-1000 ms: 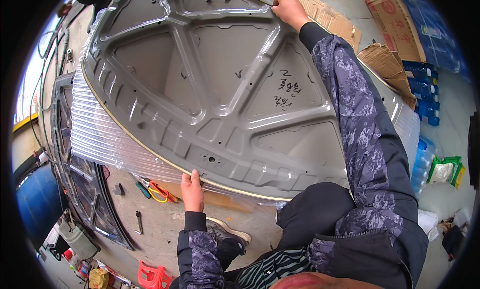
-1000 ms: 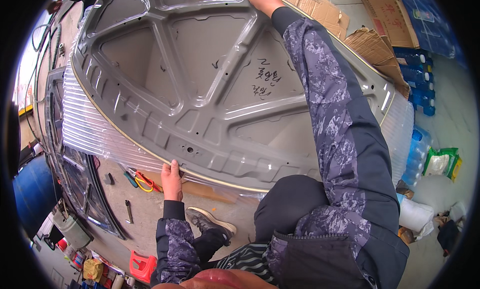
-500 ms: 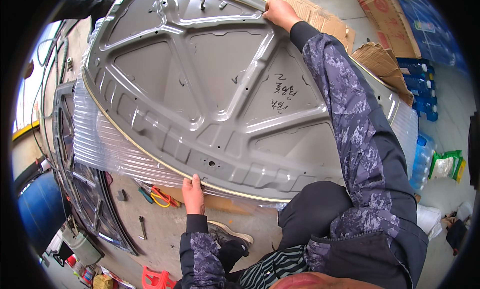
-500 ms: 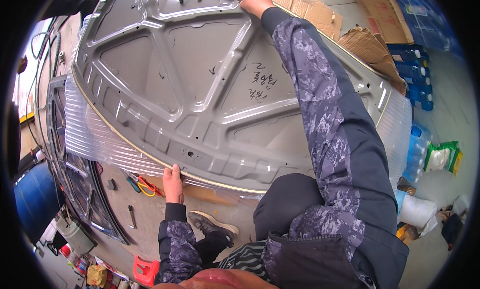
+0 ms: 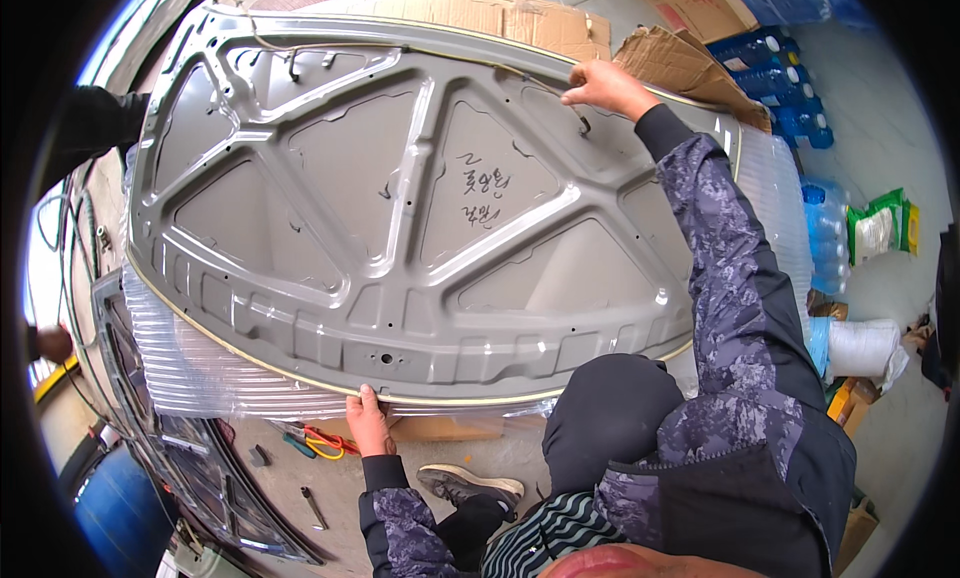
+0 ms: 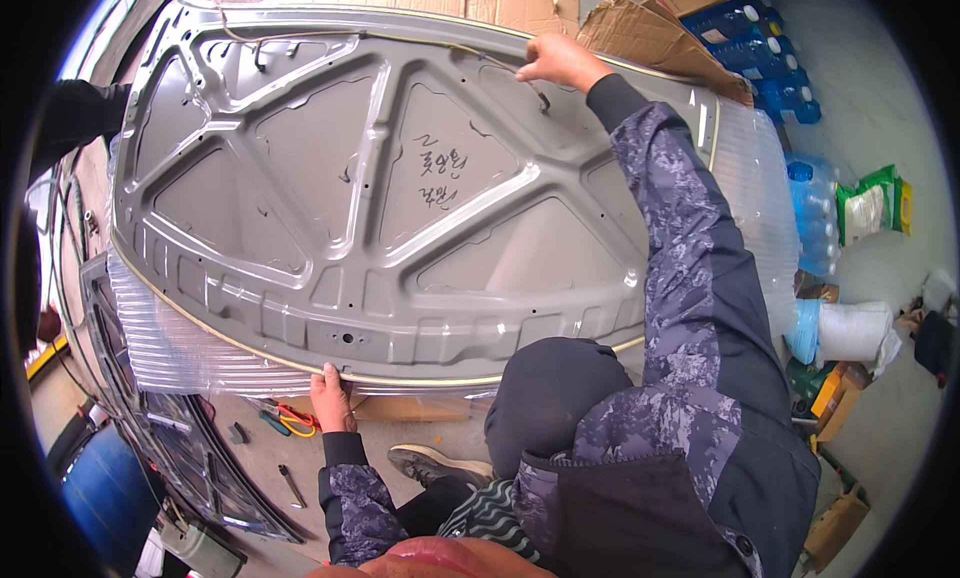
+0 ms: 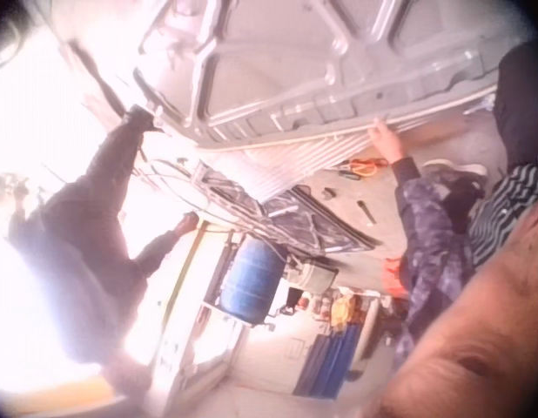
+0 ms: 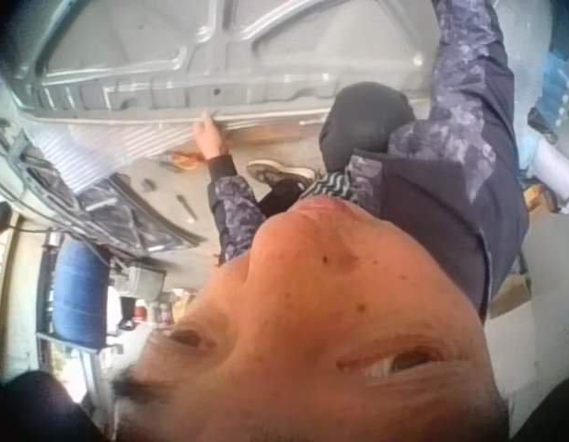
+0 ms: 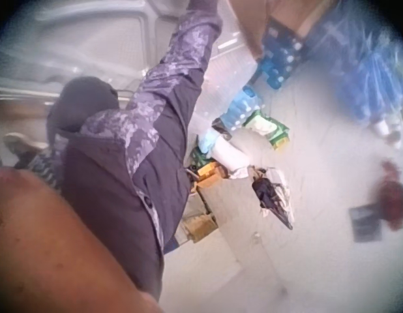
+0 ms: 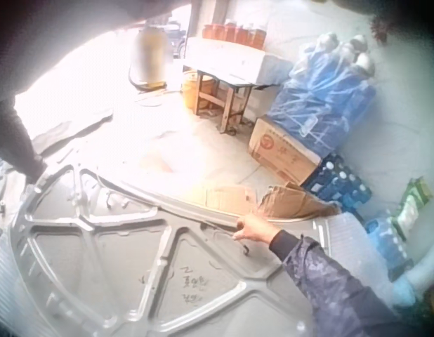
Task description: The person removes a protective film from a large gray car part, then positions and presses a rubber seal along its perimeter. A coworker assists by holding the part and using shears to trim the seal. The part is placed on bubble wrap on the floor.
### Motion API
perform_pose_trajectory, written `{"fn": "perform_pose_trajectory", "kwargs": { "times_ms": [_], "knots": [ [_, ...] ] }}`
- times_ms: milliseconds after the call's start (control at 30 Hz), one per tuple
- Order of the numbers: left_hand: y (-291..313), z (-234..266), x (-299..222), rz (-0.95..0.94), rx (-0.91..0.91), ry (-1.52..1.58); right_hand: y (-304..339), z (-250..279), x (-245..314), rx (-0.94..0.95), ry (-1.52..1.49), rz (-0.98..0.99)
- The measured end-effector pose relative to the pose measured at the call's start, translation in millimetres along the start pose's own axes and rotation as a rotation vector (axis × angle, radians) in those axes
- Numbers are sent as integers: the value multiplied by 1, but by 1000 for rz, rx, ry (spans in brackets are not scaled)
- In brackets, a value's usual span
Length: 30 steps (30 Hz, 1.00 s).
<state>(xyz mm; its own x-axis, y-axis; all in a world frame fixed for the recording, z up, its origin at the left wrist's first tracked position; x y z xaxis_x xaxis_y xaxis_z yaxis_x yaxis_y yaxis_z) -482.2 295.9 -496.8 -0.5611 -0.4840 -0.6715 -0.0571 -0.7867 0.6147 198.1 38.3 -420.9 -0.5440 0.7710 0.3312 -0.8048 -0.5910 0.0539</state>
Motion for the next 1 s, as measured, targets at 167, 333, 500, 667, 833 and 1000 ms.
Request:
{"fn": "perform_pose_trajectory", "kwargs": {
  "times_ms": [167,333,500,667,833,1000],
  "knots": [
    [-4,2,2,11,-22,-1,-9,-30,31,-262,-60,23],
    [-2,0,1,11,-21,12,-24,-48,51,-365,-49,8],
    [0,-2,1,-8,-23,8,-36,-51,60,-404,-205,-4],
    [0,-3,3,-9,-7,53,-50,-61,57,-389,-319,-111],
    [1,-4,4,3,-16,64,-58,-61,71,-479,-255,32],
    [2,-1,3,0,-48,10,-62,-58,77,-372,-124,19]
  ]
}}
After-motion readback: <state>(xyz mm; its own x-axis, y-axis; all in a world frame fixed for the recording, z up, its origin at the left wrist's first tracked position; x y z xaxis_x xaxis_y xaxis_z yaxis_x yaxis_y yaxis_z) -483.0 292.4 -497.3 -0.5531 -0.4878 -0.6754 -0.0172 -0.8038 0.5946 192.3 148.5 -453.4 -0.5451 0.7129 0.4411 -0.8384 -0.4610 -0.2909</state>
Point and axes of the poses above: each hand's wrist, its own y-axis away from the middle knuckle, its own z-axis out of the back of the hand, x = y × z, the point moved 7 cm from there along -y, towards the middle knuckle, and after that the axes turned 15 degrees about -x, right-handed, at the moved point
